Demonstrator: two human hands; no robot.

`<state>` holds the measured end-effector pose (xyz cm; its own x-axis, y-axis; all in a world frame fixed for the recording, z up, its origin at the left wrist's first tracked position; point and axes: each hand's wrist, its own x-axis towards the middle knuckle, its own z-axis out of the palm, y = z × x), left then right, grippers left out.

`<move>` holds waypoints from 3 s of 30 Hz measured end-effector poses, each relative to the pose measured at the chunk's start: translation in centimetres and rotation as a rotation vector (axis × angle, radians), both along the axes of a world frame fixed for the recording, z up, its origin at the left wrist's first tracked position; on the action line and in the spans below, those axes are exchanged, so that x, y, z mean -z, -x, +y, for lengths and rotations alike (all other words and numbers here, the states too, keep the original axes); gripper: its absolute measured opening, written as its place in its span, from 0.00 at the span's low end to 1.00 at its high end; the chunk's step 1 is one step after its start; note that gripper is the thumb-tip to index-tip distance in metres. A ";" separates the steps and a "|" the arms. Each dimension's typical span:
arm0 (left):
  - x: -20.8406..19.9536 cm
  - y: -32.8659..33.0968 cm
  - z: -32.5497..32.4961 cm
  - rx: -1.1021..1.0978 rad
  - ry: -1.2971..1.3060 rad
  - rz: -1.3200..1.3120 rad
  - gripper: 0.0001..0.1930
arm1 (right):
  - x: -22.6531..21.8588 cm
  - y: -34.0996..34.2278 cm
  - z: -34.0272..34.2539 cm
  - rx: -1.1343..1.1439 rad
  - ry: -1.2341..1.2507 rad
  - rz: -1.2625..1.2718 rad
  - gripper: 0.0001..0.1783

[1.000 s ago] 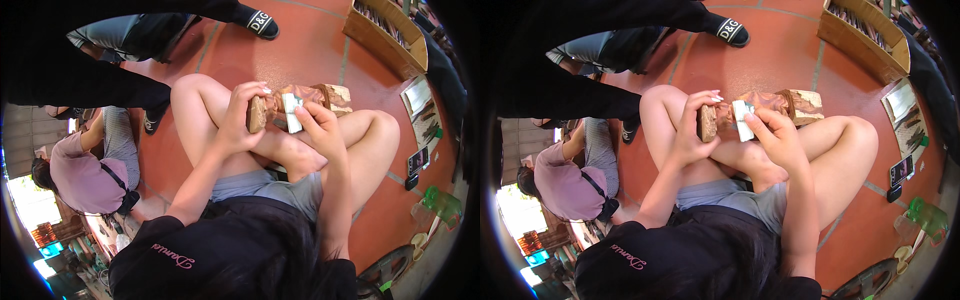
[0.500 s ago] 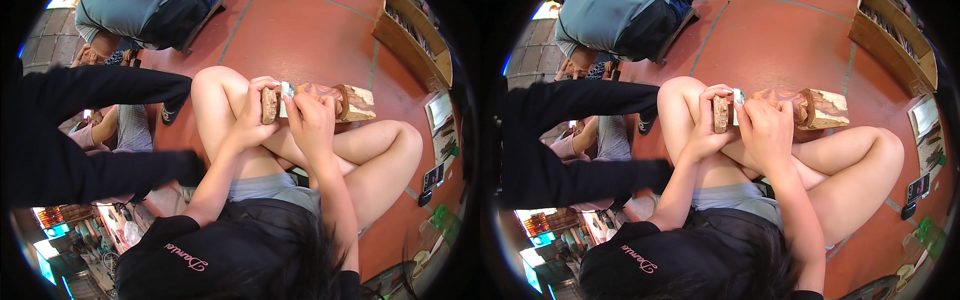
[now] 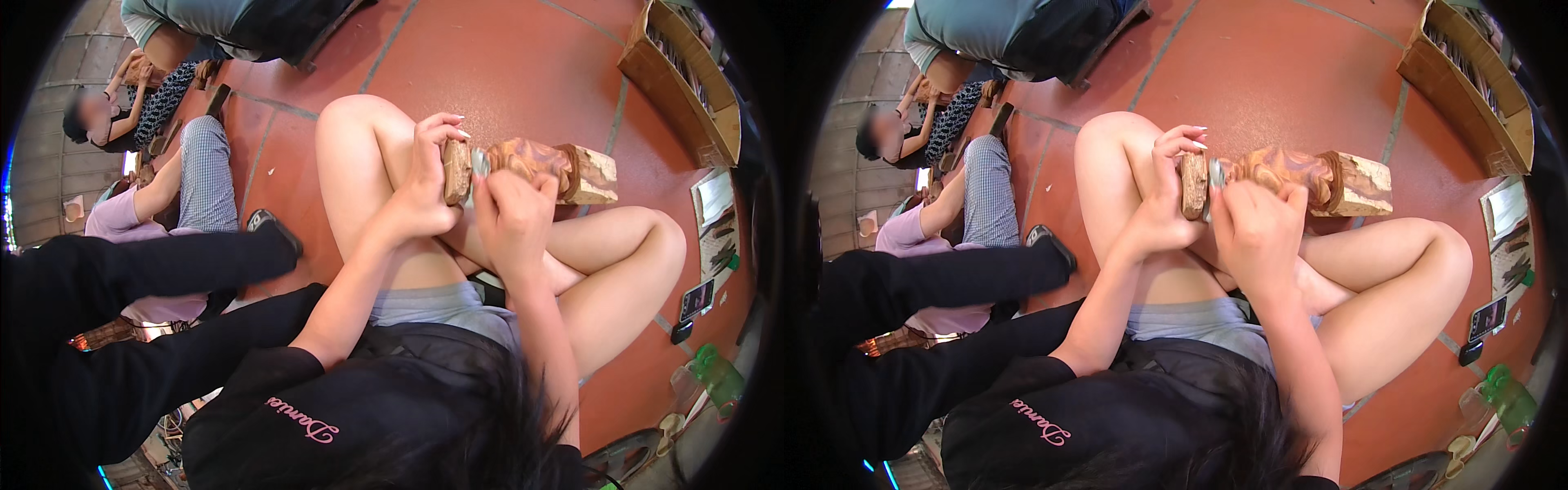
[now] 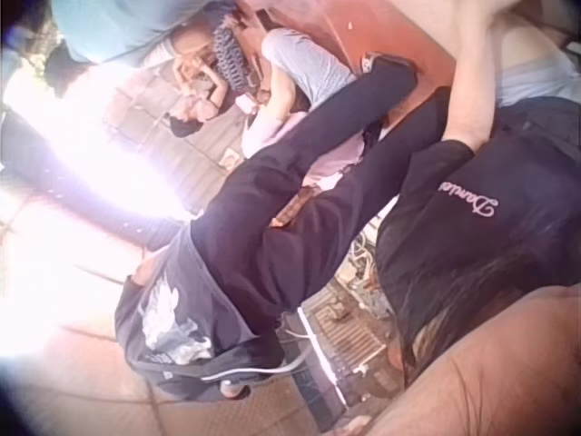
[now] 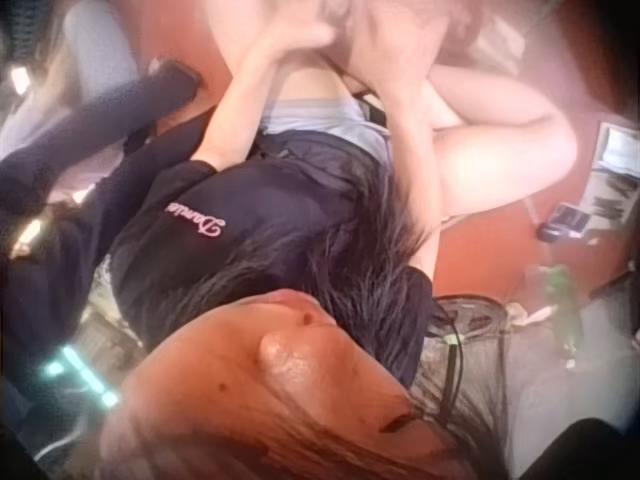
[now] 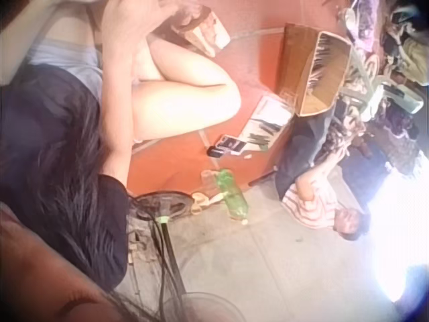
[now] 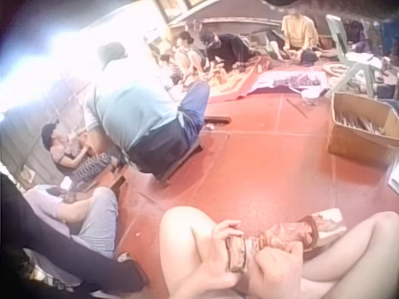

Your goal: The person sits on the floor and carves a small wooden object using a chisel and a small hammer. They repeatedly strike the chisel to shape the wood, occasionally rotating the piece to access different sides.

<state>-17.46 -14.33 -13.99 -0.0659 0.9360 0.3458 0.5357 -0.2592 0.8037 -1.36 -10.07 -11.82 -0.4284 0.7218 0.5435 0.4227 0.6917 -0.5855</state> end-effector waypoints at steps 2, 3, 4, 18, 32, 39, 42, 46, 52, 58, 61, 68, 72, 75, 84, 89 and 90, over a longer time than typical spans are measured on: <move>-0.9 0.1 0.0 0.019 0.039 -0.015 0.42 | -0.2 0.5 1.4 0.064 -0.059 0.008 0.15; -0.6 0.1 -0.2 0.013 0.032 -0.003 0.42 | 0.2 0.3 1.6 0.070 -0.039 -0.008 0.15; -0.2 0.3 -0.2 0.004 0.022 0.011 0.42 | 0.5 0.4 1.1 0.037 -0.038 -0.009 0.15; 0.1 0.5 -0.4 -0.008 0.131 -0.069 0.45 | 0.6 -0.6 0.2 0.021 -0.037 -0.015 0.13; -3.8 -0.4 -1.6 -0.079 0.248 0.199 0.45 | 0.7 -3.6 3.5 0.131 0.115 0.112 0.16; -3.0 -1.5 -1.4 -0.051 -0.056 0.204 0.40 | -0.8 -2.9 1.9 -0.079 0.229 0.163 0.15; -2.8 -0.9 -0.7 0.052 -0.160 0.270 0.40 | -0.9 -3.3 2.2 -0.078 0.208 0.140 0.14; -3.3 -0.7 -0.5 -0.013 -0.222 0.390 0.40 | -1.6 -3.4 1.6 -0.133 0.214 0.107 0.14; -3.6 0.7 -0.9 0.130 0.138 -0.214 0.61 | -0.9 -2.1 0.7 -0.135 0.126 0.092 0.14; -2.1 -1.0 -1.1 -0.079 0.157 -0.283 0.46 | -1.7 -1.7 0.6 -0.107 0.101 0.037 0.12; -1.2 -0.8 -1.0 -0.056 0.042 -0.173 0.39 | -1.9 -0.5 2.1 -0.116 0.076 0.023 0.12; -0.2 -0.5 -1.2 -0.094 -0.113 -0.017 0.50 | -3.1 -0.2 2.9 -0.186 0.256 -0.063 0.14; 0.8 -0.7 -1.9 -0.015 0.006 -0.077 0.59 | -4.1 -1.7 3.0 -0.242 0.350 -0.130 0.14; 1.2 -1.0 -2.4 -0.002 0.033 -0.114 0.61 | -4.0 -0.8 3.7 -0.194 0.354 -0.168 0.14; 0.0 -0.3 -3.5 -0.018 -0.034 0.159 0.61 | -5.2 -0.6 2.6 -0.187 0.239 -0.215 0.13; -0.7 -0.5 -4.1 -0.052 -0.117 0.073 0.65 | -3.7 -0.8 2.1 -0.295 0.225 -0.248 0.15; -1.0 -0.5 -4.2 -0.059 -0.083 0.019 0.65 | -2.9 -1.5 2.1 -0.370 0.248 -0.263 0.15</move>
<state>-16.95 -18.55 -13.02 -0.1130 0.8987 0.4237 0.5668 -0.2919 0.7704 0.16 -8.00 -8.89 -0.7783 0.5899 0.2151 0.3311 0.6767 -0.6576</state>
